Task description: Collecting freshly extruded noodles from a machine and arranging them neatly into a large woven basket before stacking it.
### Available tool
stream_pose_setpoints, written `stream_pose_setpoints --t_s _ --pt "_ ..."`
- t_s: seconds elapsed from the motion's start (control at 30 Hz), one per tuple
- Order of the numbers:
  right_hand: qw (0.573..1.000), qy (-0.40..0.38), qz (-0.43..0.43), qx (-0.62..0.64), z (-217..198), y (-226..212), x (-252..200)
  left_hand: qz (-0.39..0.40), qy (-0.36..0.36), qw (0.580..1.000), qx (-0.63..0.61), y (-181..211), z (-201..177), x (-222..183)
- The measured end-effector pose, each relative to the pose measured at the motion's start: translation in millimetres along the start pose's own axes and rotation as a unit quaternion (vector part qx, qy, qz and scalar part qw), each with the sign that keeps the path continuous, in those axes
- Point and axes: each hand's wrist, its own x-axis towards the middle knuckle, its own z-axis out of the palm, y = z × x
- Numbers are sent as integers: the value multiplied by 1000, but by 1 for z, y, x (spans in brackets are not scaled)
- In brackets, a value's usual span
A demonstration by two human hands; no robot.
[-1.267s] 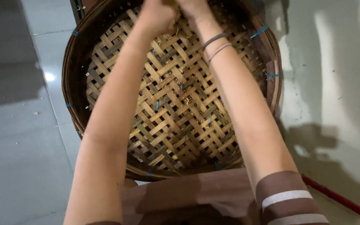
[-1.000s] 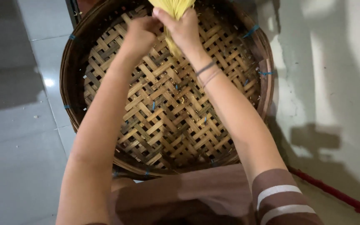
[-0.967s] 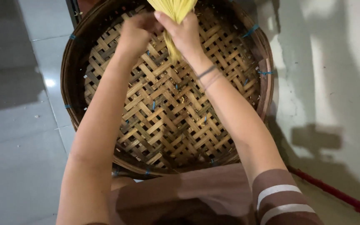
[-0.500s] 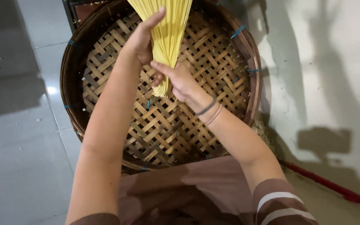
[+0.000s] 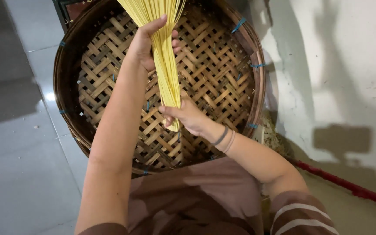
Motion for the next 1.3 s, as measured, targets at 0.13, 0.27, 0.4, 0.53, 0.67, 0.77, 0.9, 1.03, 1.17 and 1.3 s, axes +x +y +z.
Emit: stream_pose_setpoints --t_s 0.13,0.27,0.4,0.53,0.67,0.77,0.9,1.03,1.17,1.3 --pt "995 -8 83 -47 -3 13 -17 13 -18 1000 3 -1 -1 -3" --pt "995 -8 100 -27 -16 30 -40 25 -15 999 28 -3 -3 -11" --pt "974 -50 145 -164 -25 35 -61 9 -56 998 -17 0 -10 -14" --pt "957 -117 150 -219 -25 48 -76 23 -8 1000 17 4 -6 -25" --pt "947 -179 137 -231 -24 49 -90 22 -45 999 -2 -8 -25 -16" --pt "937 -155 170 -262 -29 65 -101 74 -123 988 59 -24 -35 -35" --pt "870 -76 154 -463 -45 53 -122 21 75 996 34 -24 -28 -85" --pt "734 53 4 -677 -85 59 -146 3 124 989 79 -39 -41 -123" --pt "673 89 -137 -721 -128 97 -158 -13 139 988 71 -79 -56 -149" --pt "552 121 -226 -794 -172 169 -149 120 83 987 71 -143 -99 -147"
